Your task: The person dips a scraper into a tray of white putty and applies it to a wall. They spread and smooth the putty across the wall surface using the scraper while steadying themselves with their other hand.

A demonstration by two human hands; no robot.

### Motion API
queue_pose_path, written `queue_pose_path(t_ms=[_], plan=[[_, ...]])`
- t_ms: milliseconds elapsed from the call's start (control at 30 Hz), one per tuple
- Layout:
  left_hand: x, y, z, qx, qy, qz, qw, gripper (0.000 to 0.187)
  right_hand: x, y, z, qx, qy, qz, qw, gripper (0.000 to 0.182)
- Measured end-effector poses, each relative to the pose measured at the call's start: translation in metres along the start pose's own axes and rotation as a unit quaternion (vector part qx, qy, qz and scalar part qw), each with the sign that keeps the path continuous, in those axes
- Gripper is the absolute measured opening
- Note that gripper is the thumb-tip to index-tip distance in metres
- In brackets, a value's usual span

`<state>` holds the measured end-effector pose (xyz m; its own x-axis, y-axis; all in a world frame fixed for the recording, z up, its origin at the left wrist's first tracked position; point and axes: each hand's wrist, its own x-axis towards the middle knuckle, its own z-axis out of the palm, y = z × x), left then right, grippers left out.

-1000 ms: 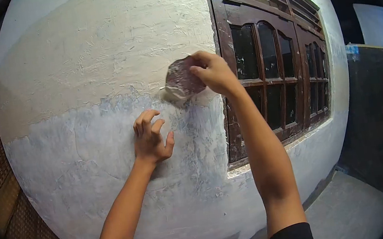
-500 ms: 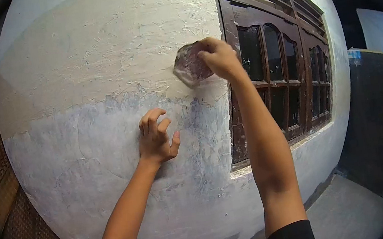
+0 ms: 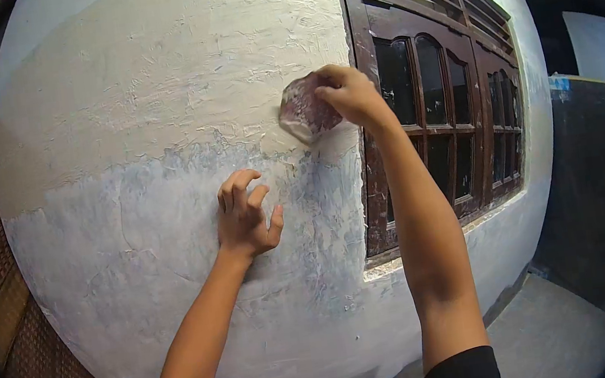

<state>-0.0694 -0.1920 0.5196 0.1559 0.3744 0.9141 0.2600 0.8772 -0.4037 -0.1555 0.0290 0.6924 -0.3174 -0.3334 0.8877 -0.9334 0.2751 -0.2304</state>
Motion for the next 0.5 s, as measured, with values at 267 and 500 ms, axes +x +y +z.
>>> queue_pose_path(t_ms=[267,500], plan=[[0.0,0.0,0.0,0.005,0.002,-0.002,1.0,0.044,-0.002,0.006,0.006,0.085,-0.003,-0.024,0.996,0.032],[0.0,0.0,-0.001,0.001,0.002,-0.005,1.0,0.045,-0.033,0.002,-0.013,0.234,0.106,0.008,0.967,0.026]])
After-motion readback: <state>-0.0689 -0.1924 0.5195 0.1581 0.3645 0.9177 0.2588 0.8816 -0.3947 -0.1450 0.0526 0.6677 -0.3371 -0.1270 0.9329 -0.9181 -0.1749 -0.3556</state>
